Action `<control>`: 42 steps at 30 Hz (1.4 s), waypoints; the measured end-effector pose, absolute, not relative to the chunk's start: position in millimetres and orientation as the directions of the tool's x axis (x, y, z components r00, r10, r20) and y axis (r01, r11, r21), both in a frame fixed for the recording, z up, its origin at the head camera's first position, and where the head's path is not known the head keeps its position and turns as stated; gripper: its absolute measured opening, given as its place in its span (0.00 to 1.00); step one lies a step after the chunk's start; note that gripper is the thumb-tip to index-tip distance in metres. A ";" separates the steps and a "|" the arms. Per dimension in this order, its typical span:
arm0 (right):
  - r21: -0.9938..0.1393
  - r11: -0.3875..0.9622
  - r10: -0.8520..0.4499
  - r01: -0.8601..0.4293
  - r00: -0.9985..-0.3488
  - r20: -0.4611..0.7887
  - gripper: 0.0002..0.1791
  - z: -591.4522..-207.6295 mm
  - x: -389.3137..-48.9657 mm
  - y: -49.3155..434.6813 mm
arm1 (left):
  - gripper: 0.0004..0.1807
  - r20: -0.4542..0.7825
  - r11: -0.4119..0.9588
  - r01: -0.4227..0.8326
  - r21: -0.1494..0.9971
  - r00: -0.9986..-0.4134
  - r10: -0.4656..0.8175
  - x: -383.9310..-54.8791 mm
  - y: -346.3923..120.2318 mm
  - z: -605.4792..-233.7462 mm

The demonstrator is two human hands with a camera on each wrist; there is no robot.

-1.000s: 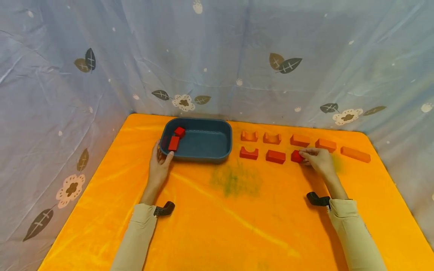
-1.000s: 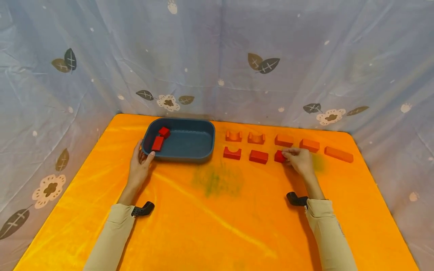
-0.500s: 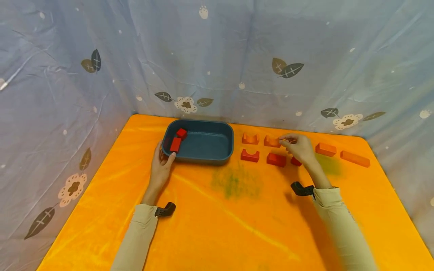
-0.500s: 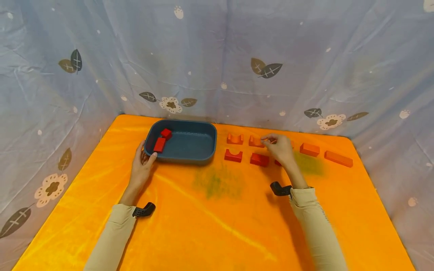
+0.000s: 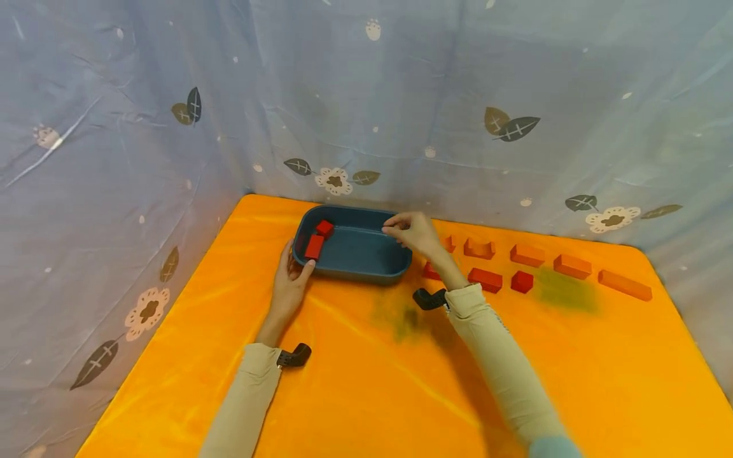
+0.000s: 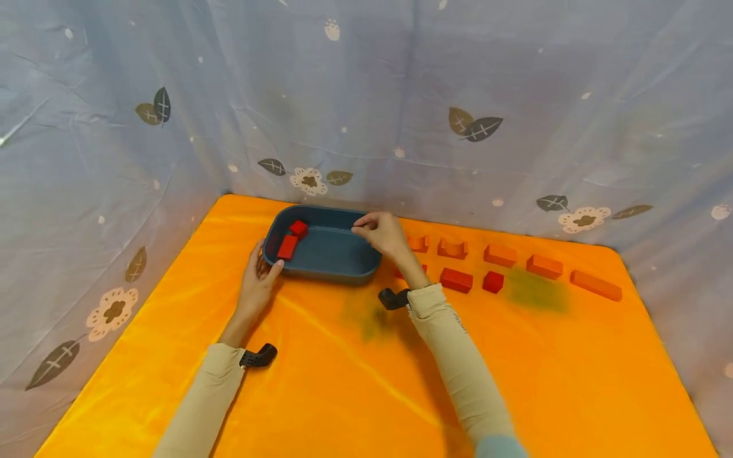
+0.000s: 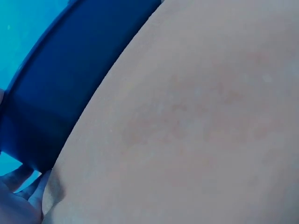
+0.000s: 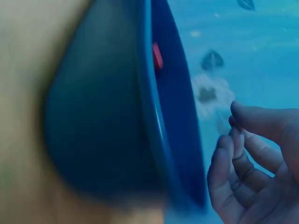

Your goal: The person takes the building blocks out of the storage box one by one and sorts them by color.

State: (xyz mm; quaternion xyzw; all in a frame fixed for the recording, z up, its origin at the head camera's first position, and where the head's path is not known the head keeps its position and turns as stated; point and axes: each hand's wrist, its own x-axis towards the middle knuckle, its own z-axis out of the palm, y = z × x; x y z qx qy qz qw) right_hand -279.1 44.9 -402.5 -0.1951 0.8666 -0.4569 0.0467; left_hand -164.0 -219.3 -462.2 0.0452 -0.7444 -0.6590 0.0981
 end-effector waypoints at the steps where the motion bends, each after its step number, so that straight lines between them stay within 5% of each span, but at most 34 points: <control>1: -0.819 0.497 -0.400 -0.288 -0.913 0.079 0.14 -404.1 -280.5 35.3 | 0.40 0.087 0.127 0.062 0.990 -0.976 -0.199 -163.8 -218.3 -462.6; 15: -0.695 0.652 -0.422 -0.302 -0.907 -0.002 0.20 -423.6 -302.7 -78.4 | 0.39 0.099 0.135 0.071 0.988 -0.972 -0.213 -162.6 -221.6 -458.0; 23: -0.568 0.757 -0.397 -0.323 -0.918 -0.007 0.26 -439.1 -308.3 -109.7 | 0.39 0.106 0.128 0.080 0.989 -0.972 -0.210 -164.2 -220.3 -461.5; 29: -0.439 0.827 -0.360 -0.352 -0.931 0.067 0.22 -447.1 -307.0 -116.1 | 0.40 0.102 0.116 0.079 0.990 -0.972 -0.213 -172.7 -221.1 -479.3; 35: -0.498 0.804 -0.321 -0.324 -0.942 0.093 0.19 -435.9 -307.5 -99.7 | 0.40 0.126 0.145 0.094 0.985 -0.965 -0.232 -180.1 -220.2 -495.6; 42: -0.725 0.637 -0.356 -0.261 -0.934 0.024 0.14 -419.9 -305.3 -64.6 | 0.39 0.129 0.166 0.090 0.982 -0.962 -0.240 -179.6 -223.0 -495.2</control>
